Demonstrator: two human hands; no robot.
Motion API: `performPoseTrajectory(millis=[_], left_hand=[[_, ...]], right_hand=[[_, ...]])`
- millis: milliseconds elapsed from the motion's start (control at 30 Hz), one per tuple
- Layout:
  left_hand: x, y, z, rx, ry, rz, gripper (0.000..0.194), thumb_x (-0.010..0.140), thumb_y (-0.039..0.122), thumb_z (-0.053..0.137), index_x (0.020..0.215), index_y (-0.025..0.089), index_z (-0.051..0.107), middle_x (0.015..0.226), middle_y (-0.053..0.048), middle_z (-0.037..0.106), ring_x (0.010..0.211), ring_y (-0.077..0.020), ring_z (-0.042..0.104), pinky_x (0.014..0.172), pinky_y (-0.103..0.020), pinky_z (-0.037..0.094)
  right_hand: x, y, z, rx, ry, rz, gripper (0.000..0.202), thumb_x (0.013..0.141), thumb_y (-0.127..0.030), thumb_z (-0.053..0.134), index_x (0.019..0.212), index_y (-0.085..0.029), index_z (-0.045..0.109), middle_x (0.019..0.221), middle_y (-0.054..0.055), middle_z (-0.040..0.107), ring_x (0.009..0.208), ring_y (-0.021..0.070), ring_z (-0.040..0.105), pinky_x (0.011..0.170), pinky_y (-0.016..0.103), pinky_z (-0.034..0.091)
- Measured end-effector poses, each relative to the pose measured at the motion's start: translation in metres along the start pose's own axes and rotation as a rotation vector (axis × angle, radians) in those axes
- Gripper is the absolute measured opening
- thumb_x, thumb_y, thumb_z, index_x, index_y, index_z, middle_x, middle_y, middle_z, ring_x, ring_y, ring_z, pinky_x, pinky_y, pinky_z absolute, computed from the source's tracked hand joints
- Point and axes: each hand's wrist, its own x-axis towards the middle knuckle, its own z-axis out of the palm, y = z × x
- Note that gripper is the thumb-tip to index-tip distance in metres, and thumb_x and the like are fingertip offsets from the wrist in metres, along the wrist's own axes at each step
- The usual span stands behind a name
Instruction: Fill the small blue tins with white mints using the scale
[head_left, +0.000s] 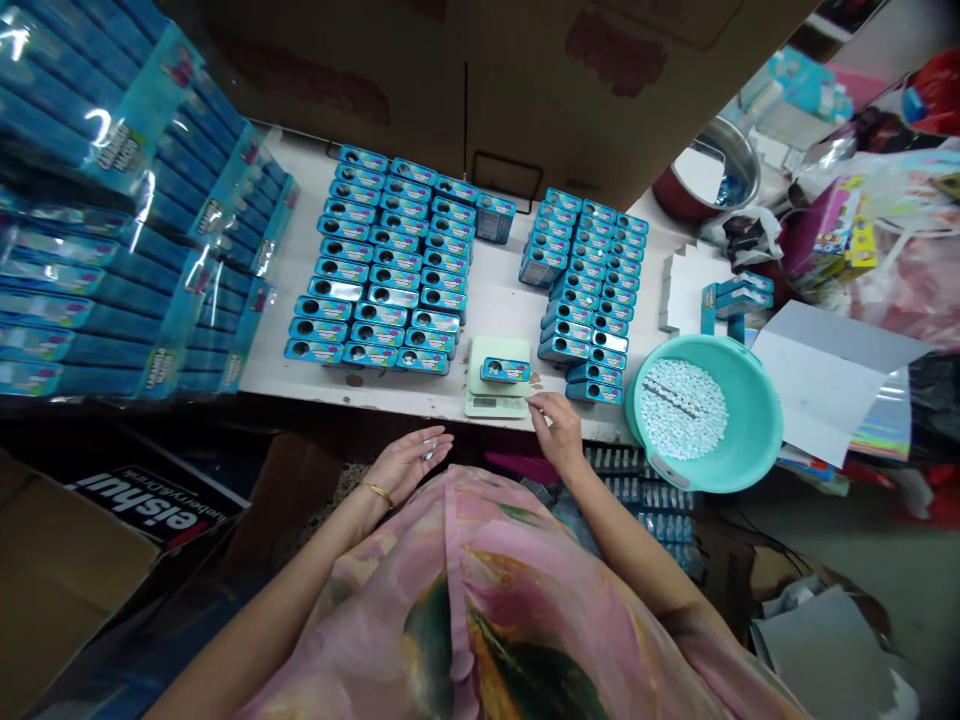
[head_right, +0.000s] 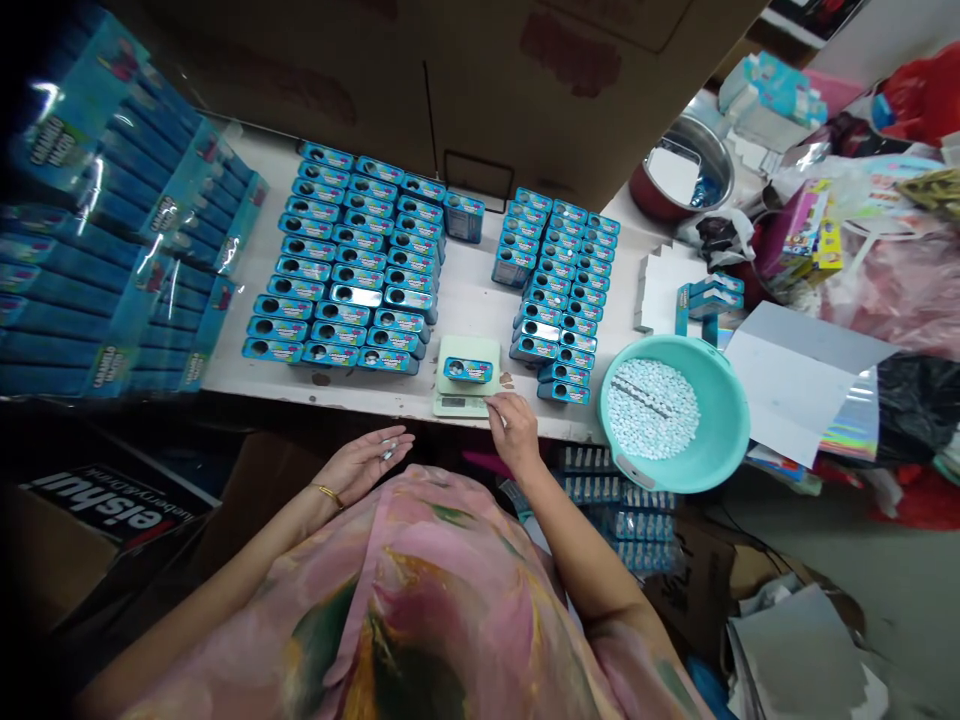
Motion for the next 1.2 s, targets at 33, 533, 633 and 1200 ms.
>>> performPoseTrajectory(millis=[33, 533, 633, 1200], left_hand=[[-0.002, -0.002, 0.0, 0.027, -0.011, -0.011, 0.024, 0.068, 0.0, 0.053, 0.09, 0.007, 0.059, 0.085, -0.014, 0.065, 0.074, -0.0139, 0.062, 0.069, -0.022, 0.05], [-0.013, -0.001, 0.023, 0.287, -0.365, -0.097, 0.044, 0.063, 0.018, 0.067, 0.105, 0.014, 0.058, 0.094, -0.009, 0.065, 0.086, -0.0197, 0.059, 0.079, -0.029, 0.04], [-0.011, -0.001, 0.023, 0.299, -0.399, -0.11, 0.041, 0.063, 0.02, 0.067, 0.102, 0.013, 0.059, 0.091, -0.008, 0.065, 0.083, -0.0192, 0.06, 0.078, -0.03, 0.04], [-0.01, 0.012, -0.025, 0.161, 0.073, 0.104, 0.032, 0.059, 0.028, 0.07, 0.084, 0.012, 0.057, 0.071, -0.006, 0.065, 0.058, -0.0088, 0.054, 0.053, -0.02, 0.038]], right_hand=[[-0.005, -0.003, 0.004, 0.028, -0.044, -0.009, 0.018, 0.083, -0.02, 0.043, 0.091, -0.018, 0.059, 0.085, 0.006, 0.059, 0.084, 0.0147, 0.053, 0.076, 0.03, 0.045], [-0.015, -0.046, 0.052, 0.009, -0.586, -0.209, 0.012, 0.081, -0.022, 0.047, 0.082, -0.017, 0.057, 0.077, 0.002, 0.056, 0.072, 0.0117, 0.046, 0.066, 0.023, 0.039], [-0.017, -0.047, 0.047, 0.038, -0.597, -0.18, 0.013, 0.082, -0.024, 0.046, 0.082, -0.018, 0.057, 0.08, 0.002, 0.056, 0.074, 0.0118, 0.048, 0.067, 0.023, 0.04], [0.16, 0.016, 0.028, -0.588, -0.285, -0.06, 0.037, 0.08, -0.021, 0.044, 0.117, -0.017, 0.044, 0.108, 0.008, 0.052, 0.094, 0.0231, 0.042, 0.08, 0.032, 0.039]])
